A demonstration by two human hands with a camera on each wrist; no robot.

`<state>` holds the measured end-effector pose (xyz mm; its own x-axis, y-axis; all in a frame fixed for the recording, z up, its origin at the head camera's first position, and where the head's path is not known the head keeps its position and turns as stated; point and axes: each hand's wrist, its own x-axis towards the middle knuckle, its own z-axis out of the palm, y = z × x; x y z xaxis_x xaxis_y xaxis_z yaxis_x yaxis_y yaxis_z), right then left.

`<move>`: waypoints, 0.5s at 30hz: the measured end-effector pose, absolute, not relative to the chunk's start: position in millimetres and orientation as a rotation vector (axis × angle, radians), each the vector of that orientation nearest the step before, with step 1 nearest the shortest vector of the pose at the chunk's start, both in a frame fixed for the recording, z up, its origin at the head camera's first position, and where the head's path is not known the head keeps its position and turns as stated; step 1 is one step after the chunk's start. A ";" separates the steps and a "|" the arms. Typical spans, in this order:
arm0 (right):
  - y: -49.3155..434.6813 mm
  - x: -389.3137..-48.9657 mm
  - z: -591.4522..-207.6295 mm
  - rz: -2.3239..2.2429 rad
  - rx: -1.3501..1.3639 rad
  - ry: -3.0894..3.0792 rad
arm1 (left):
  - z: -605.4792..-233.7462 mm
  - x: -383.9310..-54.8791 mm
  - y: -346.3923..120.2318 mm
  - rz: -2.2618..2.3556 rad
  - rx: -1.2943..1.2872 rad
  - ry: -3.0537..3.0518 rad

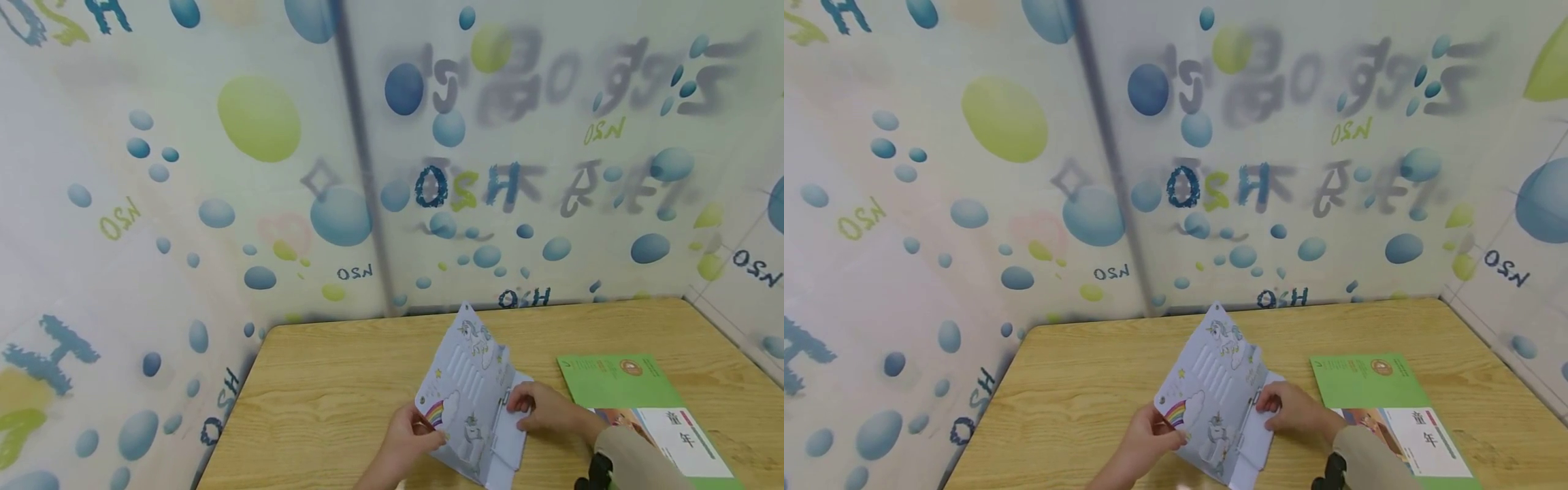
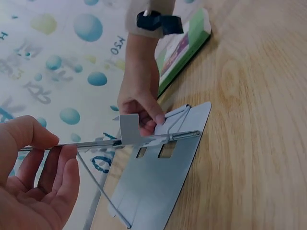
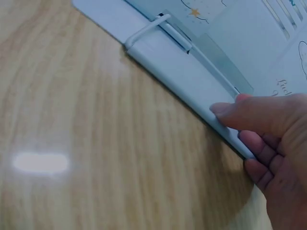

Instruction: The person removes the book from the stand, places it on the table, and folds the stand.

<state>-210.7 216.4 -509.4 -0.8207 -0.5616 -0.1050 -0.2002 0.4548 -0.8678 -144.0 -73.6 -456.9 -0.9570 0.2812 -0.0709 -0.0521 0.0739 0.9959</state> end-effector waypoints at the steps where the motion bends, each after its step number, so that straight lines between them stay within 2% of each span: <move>1: 216.9 -212.5 -508.9 -1.309 -0.653 2.331 | -456.4 -142.9 -71.5 1.978 0.232 2.092; 15: 223.3 -231.3 -500.9 -1.186 -0.634 2.386 | -454.1 -131.8 -33.4 2.037 0.242 1.994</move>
<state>-231.3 223.3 -500.9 -0.8169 -0.5572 -0.1489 -0.2177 0.5371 -0.8149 -131.8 -33.4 -454.1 -0.9468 0.3130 -0.0753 -0.0821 -0.0084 0.9966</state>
